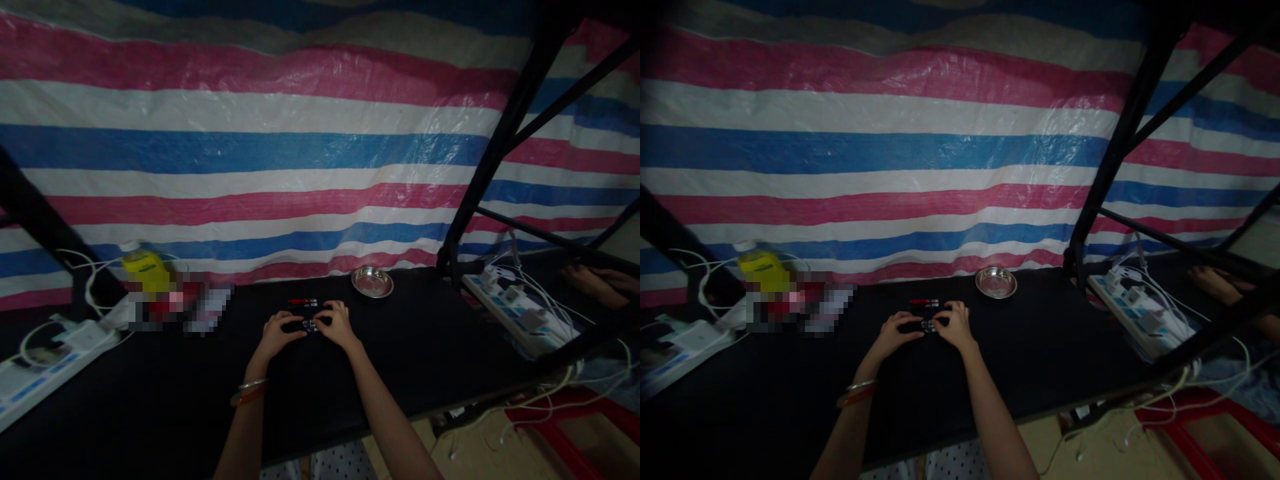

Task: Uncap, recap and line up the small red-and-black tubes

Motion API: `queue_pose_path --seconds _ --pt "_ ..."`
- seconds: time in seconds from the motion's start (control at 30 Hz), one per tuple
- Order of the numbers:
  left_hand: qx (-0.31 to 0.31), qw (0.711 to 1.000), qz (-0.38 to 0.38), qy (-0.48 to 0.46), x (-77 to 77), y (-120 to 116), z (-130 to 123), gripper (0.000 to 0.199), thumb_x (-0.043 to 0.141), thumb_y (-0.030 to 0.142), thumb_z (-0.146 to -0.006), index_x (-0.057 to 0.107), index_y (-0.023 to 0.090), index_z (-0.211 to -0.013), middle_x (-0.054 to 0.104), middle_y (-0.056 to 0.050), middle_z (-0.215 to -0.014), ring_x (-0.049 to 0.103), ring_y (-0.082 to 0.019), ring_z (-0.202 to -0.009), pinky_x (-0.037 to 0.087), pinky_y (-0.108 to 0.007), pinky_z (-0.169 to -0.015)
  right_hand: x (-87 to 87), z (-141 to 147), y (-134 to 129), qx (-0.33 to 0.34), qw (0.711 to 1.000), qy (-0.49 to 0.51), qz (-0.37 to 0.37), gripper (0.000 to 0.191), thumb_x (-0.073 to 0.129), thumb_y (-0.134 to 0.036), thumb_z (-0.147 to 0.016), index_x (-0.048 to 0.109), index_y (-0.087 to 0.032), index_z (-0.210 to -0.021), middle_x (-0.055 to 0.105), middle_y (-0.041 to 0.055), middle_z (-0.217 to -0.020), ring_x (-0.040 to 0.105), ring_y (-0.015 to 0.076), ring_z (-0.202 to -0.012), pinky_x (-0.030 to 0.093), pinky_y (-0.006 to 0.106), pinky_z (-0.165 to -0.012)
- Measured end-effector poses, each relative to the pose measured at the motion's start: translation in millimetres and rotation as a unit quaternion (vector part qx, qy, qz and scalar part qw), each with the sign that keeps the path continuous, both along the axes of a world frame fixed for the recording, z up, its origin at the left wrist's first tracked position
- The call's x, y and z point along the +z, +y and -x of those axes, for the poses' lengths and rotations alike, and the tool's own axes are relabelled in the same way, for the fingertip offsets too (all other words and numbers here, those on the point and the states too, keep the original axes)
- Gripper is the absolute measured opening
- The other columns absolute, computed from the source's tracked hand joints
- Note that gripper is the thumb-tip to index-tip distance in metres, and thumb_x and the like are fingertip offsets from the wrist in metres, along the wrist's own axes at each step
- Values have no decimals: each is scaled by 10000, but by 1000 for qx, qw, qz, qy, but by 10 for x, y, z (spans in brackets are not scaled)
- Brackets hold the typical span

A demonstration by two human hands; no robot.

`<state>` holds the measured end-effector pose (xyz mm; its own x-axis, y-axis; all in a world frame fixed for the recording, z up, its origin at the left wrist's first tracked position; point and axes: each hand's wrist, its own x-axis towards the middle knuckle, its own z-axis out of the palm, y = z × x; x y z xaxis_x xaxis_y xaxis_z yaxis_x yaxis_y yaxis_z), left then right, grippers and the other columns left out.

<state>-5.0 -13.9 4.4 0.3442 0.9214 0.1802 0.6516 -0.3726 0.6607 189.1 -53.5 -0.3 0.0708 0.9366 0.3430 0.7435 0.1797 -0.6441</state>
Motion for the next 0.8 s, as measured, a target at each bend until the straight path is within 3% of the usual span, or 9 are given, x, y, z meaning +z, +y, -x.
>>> queue_pose_path --seconds 0.8 --pt "-26 998 -1 -60 -42 44 41 361 721 443 -586 708 290 -912 621 -45 -991 562 -229 -973 394 -418 -929 36 -12 -6 13 1000 14 7 152 682 -240 -714 722 -299 -849 557 52 -1091 424 220 -1078 287 368 -914"
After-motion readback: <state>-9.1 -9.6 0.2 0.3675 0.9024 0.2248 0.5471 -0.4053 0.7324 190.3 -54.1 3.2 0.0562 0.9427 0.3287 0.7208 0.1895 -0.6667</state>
